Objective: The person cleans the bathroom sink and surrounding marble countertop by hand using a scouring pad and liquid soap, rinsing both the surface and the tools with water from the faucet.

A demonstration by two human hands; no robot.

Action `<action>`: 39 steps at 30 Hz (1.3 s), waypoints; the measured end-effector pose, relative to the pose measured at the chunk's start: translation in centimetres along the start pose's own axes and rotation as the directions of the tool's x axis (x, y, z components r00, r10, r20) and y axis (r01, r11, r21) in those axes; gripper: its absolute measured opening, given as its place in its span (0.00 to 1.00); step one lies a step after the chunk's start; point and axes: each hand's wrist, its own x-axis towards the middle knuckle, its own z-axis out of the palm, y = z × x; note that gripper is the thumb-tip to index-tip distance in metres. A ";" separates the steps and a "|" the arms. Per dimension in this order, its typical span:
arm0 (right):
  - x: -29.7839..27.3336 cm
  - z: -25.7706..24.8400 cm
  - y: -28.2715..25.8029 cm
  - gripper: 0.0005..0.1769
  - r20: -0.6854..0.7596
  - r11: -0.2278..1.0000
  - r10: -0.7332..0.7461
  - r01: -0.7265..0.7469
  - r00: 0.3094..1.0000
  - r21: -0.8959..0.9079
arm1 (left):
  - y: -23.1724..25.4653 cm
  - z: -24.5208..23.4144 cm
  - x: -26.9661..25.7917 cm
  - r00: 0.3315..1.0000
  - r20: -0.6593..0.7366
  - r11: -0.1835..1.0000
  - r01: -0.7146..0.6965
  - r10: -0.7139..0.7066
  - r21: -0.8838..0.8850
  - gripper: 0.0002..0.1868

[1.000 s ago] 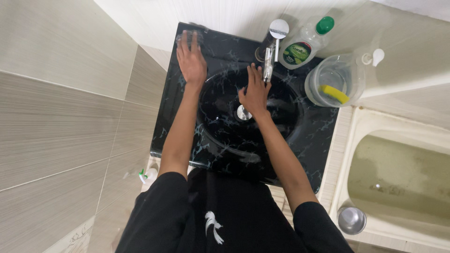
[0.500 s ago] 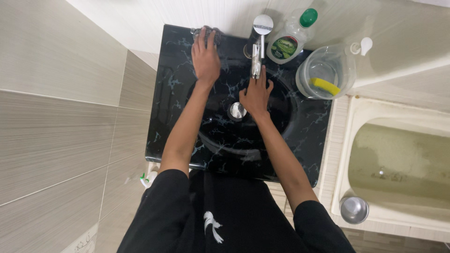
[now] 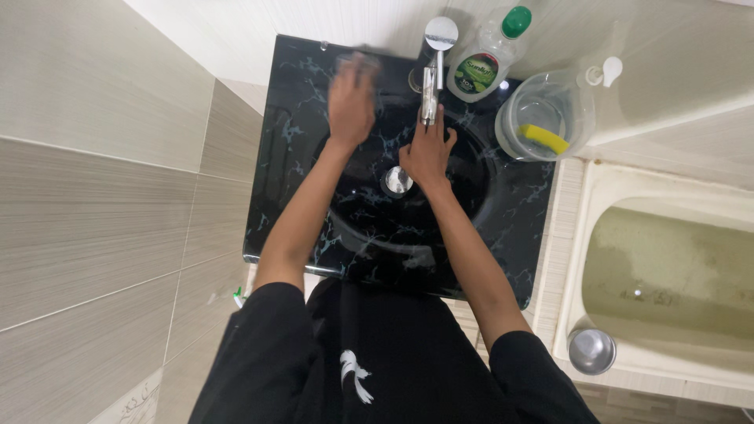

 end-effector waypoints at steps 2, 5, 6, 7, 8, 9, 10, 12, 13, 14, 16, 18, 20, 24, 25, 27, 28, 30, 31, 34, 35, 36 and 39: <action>0.0 -0.1 0.0 0.50 0.001 1.000 0.000 0.000 1.000 0.013 | 0.2 -1.1 -0.6 0.978 0.112 0.983 -0.169 0.176 -0.070 0.22; 0.0 -0.1 0.2 0.50 -0.002 1.000 -0.030 0.030 1.000 -0.001 | -0.7 -2.5 -1.1 0.942 0.260 0.977 -0.199 0.211 -0.071 0.22; 0.1 0.0 0.0 0.50 0.015 1.000 -0.024 0.024 1.000 0.020 | -1.8 -2.9 -0.9 0.957 0.276 0.997 -0.082 0.083 -0.015 0.22; 0.4 0.0 -0.3 0.50 0.031 0.999 -0.018 0.017 0.999 0.039 | -2.8 -3.0 -0.5 0.957 0.286 0.999 0.035 -0.045 0.040 0.22; 0.6 0.1 -0.6 0.51 0.047 0.998 -0.012 0.009 0.999 0.058 | -3.7 -2.9 -0.4 0.970 0.174 0.983 0.153 -0.169 0.099 0.22; 0.8 0.2 -1.2 0.51 0.047 0.997 -0.034 0.031 0.998 0.072 | -4.6 -2.7 -0.3 0.958 0.050 0.951 0.274 -0.283 0.146 0.23; 0.9 0.4 -1.7 0.51 0.048 0.995 -0.057 0.053 0.997 0.087 | -5.2 -2.4 -0.5 0.919 -0.079 0.902 0.394 -0.386 0.177 0.23; 1.0 1.0 -2.7 0.51 0.064 0.990 -0.102 0.094 0.993 0.107 | -5.4 -1.8 -1.4 0.946 -0.098 0.928 0.321 -0.307 0.191 0.24; 1.2 1.3 -3.3 0.52 0.075 0.987 -0.125 0.116 0.989 0.113 | -5.2 -1.9 -1.6 0.958 -0.110 0.938 0.284 -0.266 0.200 0.25; 1.4 1.7 -3.8 0.52 0.085 0.983 -0.149 0.138 0.985 0.119 | -4.9 -2.2 -2.0 0.983 0.037 0.972 0.173 -0.181 0.156 0.24; 1.5 2.4 -4.5 0.52 0.122 0.983 -0.160 0.147 0.979 0.114 | -4.1 -3.0 -2.9 0.950 0.313 0.999 -0.028 0.022 0.016 0.23; 1.7 2.7 -4.8 0.53 0.143 0.983 -0.173 0.162 0.975 0.087 | -4.2 -3.7 -2.8 0.930 0.363 0.998 -0.067 0.061 0.005 0.24; 1.7 2.8 -4.8 0.53 0.152 0.980 -0.197 0.193 0.969 0.039 | -5.5 -3.7 -3.1 0.952 0.304 0.998 0.001 -0.019 0.061 0.24; 1.7 2.2 -4.4 0.52 0.176 0.981 -0.193 0.190 0.965 0.032 | -10.5 -3.3 -3.3 0.924 -0.124 0.908 0.380 -0.362 0.179 0.22; 1.8 2.1 -4.5 0.52 0.180 0.982 -0.191 0.188 0.965 0.030 | -11.1 -3.0 -3.4 0.867 -0.250 0.862 0.478 -0.431 0.170 0.21; 1.7 2.0 -4.9 0.52 0.179 0.983 -0.185 0.182 0.966 0.032 | -10.9 -2.9 -3.8 0.923 -0.183 0.898 0.375 -0.339 0.230 0.24; 1.6 2.1 -5.2 0.52 0.175 0.983 -0.182 0.178 0.968 0.036 | -10.3 -3.2 -3.9 0.945 -0.147 0.911 0.321 -0.292 0.258 0.25; 1.7 2.4 -5.6 0.53 0.162 0.984 -0.178 0.174 0.971 0.038 | -7.7 -3.9 -4.6 0.993 0.011 0.976 0.110 -0.114 0.188 0.25; 1.7 2.5 -5.7 0.53 0.153 0.984 -0.179 0.176 0.972 0.032 | -6.3 -4.4 -4.9 0.996 0.086 0.991 0.006 -0.018 0.136 0.24; 1.8 2.6 -5.4 0.53 0.156 0.985 -0.173 0.171 0.972 0.029 | -4.3 -6.0 -4.3 0.947 0.307 0.996 -0.081 0.089 -0.040 0.25; 1.7 2.7 -5.2 0.53 0.166 0.986 -0.168 0.165 0.972 0.030 | -4.4 -6.2 -4.0 0.956 0.293 1.000 -0.029 0.031 -0.009 0.24; 1.6 2.7 -4.8 0.52 0.149 0.981 -0.190 0.181 0.970 0.068 | -5.3 -6.4 -3.7 0.961 0.277 1.000 0.023 -0.028 0.022 0.23; 1.7 2.3 -3.2 0.50 0.112 0.967 -0.214 0.194 0.970 0.166 | -8.9 -5.0 -3.5 0.975 -0.006 0.970 0.224 -0.224 0.096 0.22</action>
